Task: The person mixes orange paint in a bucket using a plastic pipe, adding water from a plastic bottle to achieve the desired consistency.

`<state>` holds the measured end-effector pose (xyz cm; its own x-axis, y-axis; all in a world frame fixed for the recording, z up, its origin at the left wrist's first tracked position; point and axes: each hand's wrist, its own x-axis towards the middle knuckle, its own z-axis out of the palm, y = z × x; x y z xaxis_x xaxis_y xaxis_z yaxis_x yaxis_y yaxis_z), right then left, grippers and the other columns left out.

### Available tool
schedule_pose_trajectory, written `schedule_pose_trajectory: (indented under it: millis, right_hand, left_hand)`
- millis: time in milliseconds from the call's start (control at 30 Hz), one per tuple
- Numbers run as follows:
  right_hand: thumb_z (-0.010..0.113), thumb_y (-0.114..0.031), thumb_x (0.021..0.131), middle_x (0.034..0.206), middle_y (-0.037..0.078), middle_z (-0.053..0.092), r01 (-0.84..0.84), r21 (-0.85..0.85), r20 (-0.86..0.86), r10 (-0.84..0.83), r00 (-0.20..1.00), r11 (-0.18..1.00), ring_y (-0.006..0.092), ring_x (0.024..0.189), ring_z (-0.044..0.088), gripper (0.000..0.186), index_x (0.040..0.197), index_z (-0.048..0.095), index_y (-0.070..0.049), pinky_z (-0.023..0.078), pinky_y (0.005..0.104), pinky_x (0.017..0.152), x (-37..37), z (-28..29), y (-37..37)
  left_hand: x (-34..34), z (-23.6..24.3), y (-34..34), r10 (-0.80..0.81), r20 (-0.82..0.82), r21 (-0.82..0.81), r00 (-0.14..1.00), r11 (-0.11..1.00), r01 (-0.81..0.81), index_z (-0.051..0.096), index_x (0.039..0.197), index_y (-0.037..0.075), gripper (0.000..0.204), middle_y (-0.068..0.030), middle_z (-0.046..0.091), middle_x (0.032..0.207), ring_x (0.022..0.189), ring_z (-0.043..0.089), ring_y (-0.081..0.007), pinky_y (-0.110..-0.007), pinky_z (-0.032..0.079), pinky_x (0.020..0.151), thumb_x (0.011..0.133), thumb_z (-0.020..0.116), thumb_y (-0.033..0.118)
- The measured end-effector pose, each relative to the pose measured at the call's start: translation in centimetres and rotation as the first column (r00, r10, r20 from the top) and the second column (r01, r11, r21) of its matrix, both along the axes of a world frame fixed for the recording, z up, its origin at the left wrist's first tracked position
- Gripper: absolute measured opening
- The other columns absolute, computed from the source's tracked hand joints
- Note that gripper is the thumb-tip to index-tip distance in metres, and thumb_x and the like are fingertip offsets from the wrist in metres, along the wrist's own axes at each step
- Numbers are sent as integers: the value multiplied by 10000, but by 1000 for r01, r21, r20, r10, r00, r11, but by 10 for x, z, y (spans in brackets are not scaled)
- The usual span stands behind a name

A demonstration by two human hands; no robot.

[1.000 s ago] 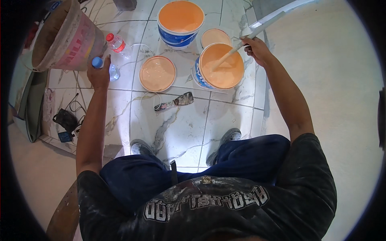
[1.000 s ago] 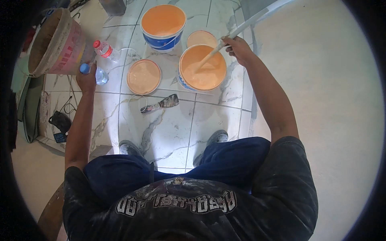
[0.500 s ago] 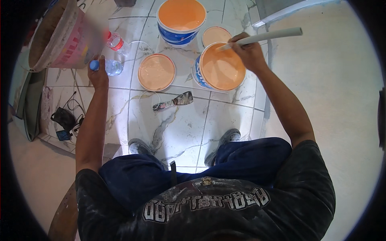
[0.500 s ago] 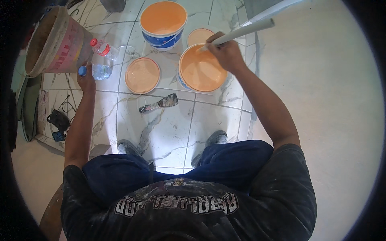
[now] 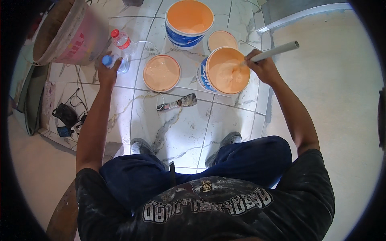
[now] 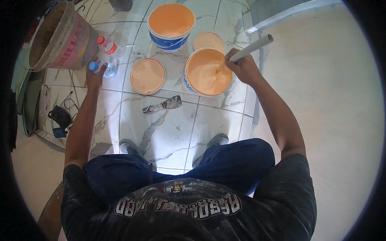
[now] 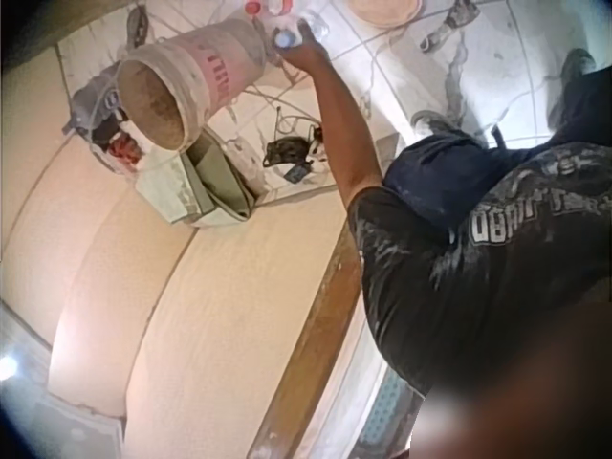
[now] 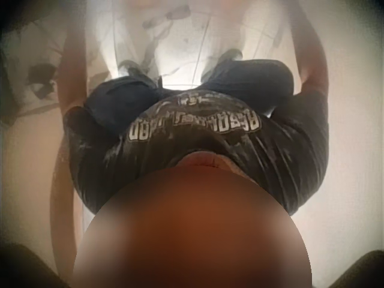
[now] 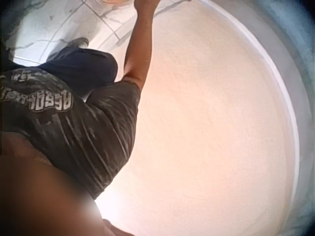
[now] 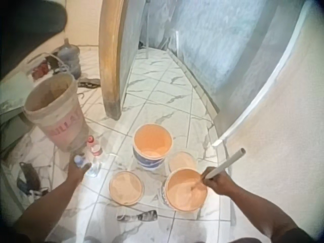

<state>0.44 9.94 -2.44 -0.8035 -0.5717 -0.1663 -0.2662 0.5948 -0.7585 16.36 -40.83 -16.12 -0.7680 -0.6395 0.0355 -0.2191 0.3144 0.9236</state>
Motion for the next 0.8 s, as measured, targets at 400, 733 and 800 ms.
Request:
schedule_pose_trajectory:
  millis: [400,733,800]
  right_hand:
    - [652,-121,862,854,81,609,-255,-53,97,260,961,965,201,846,599,117,908,598,-28,478,327,773,44,6,-41]
    - [666,-69,863,852,58,624,132,-137,-6,-134,991,982,130,809,587,82,906,611,-26,480,290,723,0,-18,-27]
    - [671,-74,848,861,73,617,3,-209,-8,-5,1000,978,172,800,585,85,899,618,-33,471,311,729,15,-16,-56]
  left_hand:
    - [6,3,-7,-78,-51,12,996,997,78,595,1228,59,410,-111,639,1111,1018,603,-191,-311,466,906,892,693,273]
    - [-1,3,-8,-120,18,6,993,993,120,582,1256,76,555,-122,639,1157,1072,604,-209,-350,461,964,776,809,237]
    - [10,-5,-20,-50,42,80,998,996,47,577,1260,69,577,-134,629,1177,1097,592,-225,-366,449,982,765,820,240]
